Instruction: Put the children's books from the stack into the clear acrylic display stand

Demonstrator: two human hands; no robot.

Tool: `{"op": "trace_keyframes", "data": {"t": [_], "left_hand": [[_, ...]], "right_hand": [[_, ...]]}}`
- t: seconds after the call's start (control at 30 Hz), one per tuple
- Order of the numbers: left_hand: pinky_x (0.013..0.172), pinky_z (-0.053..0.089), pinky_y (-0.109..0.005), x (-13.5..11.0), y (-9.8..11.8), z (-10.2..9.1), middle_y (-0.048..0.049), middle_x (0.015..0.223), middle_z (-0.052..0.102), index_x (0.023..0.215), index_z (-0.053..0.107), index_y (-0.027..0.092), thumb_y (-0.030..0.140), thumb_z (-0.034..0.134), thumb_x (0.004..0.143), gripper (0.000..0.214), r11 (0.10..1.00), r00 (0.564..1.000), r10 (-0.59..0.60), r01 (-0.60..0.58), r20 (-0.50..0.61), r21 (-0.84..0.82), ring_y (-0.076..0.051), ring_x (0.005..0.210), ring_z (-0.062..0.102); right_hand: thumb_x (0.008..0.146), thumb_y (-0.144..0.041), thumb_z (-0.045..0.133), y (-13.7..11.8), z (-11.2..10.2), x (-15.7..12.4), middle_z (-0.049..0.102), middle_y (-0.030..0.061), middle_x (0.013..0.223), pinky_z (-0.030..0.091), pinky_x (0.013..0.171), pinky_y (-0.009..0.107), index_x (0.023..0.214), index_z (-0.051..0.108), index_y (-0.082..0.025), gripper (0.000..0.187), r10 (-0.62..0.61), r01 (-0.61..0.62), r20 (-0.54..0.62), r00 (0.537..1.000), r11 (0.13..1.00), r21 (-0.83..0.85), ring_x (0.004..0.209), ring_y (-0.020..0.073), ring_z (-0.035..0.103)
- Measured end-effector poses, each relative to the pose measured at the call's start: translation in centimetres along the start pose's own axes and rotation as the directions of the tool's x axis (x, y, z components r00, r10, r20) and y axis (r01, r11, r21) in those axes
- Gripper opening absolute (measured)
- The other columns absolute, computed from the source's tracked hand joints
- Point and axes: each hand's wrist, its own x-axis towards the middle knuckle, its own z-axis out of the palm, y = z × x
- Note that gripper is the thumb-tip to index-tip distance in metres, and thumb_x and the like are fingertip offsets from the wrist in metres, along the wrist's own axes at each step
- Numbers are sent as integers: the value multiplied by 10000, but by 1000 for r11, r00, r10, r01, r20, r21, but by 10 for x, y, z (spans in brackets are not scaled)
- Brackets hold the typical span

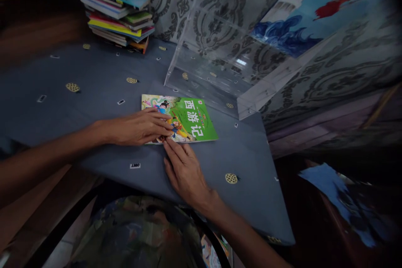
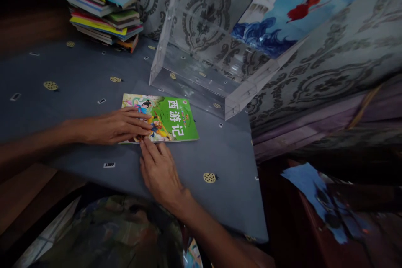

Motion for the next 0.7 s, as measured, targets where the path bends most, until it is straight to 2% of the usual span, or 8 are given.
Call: {"op": "trace_keyframes", "data": {"t": [0.3,0.47,0.7], "left_hand": [[1201,250,-406,-13,-1,-6,-21,1391,631,1335,614,290,214,501,995,366,1000,1000,-8,8,-1,5,-203,1422,437],[1207,231,-419,-21,-5,-13,-14,1353,659,1277,653,306,232,531,989,322,999,999,-39,39,-27,9,-202,1402,464],[1178,291,-393,-33,-8,-21,-19,1360,653,1286,649,294,255,509,1002,319,998,998,-67,67,-19,-7,-188,1374,494]], "right_hand": [[988,-156,440,-13,6,15,619,177,1363,540,1002,481,1397,559,-88,432,-42,42,36,998,999,-5,1128,285,582],[985,-150,432,-21,8,22,621,191,1354,547,984,462,1372,572,-53,423,-95,96,56,994,995,-7,1129,290,569],[987,-150,438,-27,8,30,612,176,1371,525,983,467,1362,578,-67,409,-137,143,106,985,988,-51,1103,286,573]]}}
